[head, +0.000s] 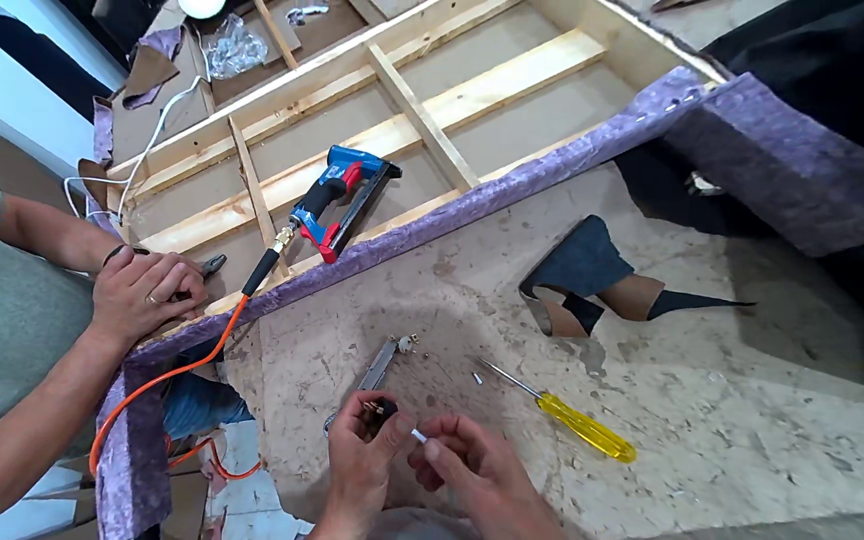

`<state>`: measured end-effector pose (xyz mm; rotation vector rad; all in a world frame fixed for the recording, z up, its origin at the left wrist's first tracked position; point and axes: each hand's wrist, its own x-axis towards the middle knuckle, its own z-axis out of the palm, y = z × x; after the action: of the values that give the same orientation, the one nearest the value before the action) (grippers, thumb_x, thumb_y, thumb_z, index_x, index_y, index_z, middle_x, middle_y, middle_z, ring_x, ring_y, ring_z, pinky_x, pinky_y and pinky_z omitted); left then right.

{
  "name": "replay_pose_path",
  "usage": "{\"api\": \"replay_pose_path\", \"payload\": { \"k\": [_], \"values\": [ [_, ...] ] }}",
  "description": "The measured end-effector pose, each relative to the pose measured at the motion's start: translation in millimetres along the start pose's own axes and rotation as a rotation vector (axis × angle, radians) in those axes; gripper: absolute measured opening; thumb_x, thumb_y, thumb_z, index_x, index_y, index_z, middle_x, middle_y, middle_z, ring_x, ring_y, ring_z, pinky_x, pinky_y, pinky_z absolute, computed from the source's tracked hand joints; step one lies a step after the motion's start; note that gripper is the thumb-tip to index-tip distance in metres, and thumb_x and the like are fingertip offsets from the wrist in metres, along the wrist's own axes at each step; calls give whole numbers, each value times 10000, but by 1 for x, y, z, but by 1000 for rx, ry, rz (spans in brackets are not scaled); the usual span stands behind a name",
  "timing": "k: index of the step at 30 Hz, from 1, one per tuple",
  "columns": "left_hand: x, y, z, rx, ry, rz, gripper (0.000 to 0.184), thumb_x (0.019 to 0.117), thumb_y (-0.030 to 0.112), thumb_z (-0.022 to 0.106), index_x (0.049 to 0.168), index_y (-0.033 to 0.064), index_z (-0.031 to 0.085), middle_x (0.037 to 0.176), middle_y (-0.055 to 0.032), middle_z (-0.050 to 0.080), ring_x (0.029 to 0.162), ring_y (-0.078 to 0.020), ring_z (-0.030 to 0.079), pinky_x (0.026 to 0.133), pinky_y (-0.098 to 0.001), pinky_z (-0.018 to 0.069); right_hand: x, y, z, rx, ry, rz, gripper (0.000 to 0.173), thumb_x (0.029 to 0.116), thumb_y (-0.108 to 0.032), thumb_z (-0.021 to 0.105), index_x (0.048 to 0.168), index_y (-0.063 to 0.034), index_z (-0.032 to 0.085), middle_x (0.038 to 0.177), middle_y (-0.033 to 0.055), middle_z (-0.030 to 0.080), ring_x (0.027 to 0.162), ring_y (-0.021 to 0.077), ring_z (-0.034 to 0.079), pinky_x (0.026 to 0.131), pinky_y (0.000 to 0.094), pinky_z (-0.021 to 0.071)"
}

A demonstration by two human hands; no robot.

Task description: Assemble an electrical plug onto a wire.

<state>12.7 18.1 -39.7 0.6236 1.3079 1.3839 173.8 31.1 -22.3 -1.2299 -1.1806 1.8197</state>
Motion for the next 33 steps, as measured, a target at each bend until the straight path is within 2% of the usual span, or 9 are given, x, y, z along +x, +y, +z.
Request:
{"api": "replay_pose_path", "payload": {
  "k": [3,8,12,17,19,22,26,30,33],
  "values": [
    [-1,-1,0,-39,-37,-36,518,781,355,887,1089,-10,684,812,-9,663,560,-7,516,504,-166,453,-2,8,-8,-33,-9,-43,160,1022,-61,547,1093,-8,680,836,27,738,732,113,711,683,281,608],
    [-4,1,12,61,-176,-55,476,861,326,825,1129,-48,705,880,-75,711,674,-96,647,612,-249,571,8,21,-5,103,57,-95,120,990,-41,605,1094,-21,550,804,33,711,735,135,712,699,300,610],
    [-3,0,8,177,-226,89,495,1029,358,596,1295,-58,636,1104,-84,697,800,-83,632,694,-241,550,5,20,-11,212,53,-45,128,992,17,556,1105,-22,510,794,67,725,727,167,725,689,315,608],
    [-1,12,11,146,-177,11,278,1004,129,561,1153,-49,714,989,-114,739,769,-138,677,655,-278,569,-3,12,-8,14,119,-141,164,950,55,619,1067,-25,537,798,31,740,726,142,741,679,308,624],
    [1,17,13,214,-134,-13,252,990,100,540,1059,-12,755,1002,-96,742,818,-143,679,694,-289,563,-4,7,-14,-168,147,-228,185,920,9,674,1086,-7,594,907,38,745,797,131,737,715,312,631],
    [4,16,15,311,-138,62,260,992,106,503,980,29,751,1192,-91,688,1075,-157,655,888,-318,563,3,-5,-29,-295,138,-327,278,909,-83,666,1169,15,655,1134,95,706,982,166,721,821,338,639],
    [6,18,18,337,-211,108,201,977,157,610,984,42,775,1320,-113,634,1154,-178,640,933,-328,576,14,-8,-16,-195,24,-271,430,906,-168,759,1269,10,613,1097,59,740,945,147,740,807,328,649],
    [12,16,17,245,-133,33,222,999,105,551,1052,9,744,1274,-105,671,1152,-191,642,957,-352,558,-1,17,-11,-263,30,-245,346,914,-95,743,1234,15,675,979,51,770,819,139,748,760,343,651],
    [17,15,15,112,-26,-34,220,1047,63,504,1108,-43,686,1045,-140,732,973,-225,704,884,-373,587,-22,46,-18,-507,-63,-54,344,906,-242,769,1170,-28,714,950,72,771,830,195,749,794,451,628]
  ]
}}
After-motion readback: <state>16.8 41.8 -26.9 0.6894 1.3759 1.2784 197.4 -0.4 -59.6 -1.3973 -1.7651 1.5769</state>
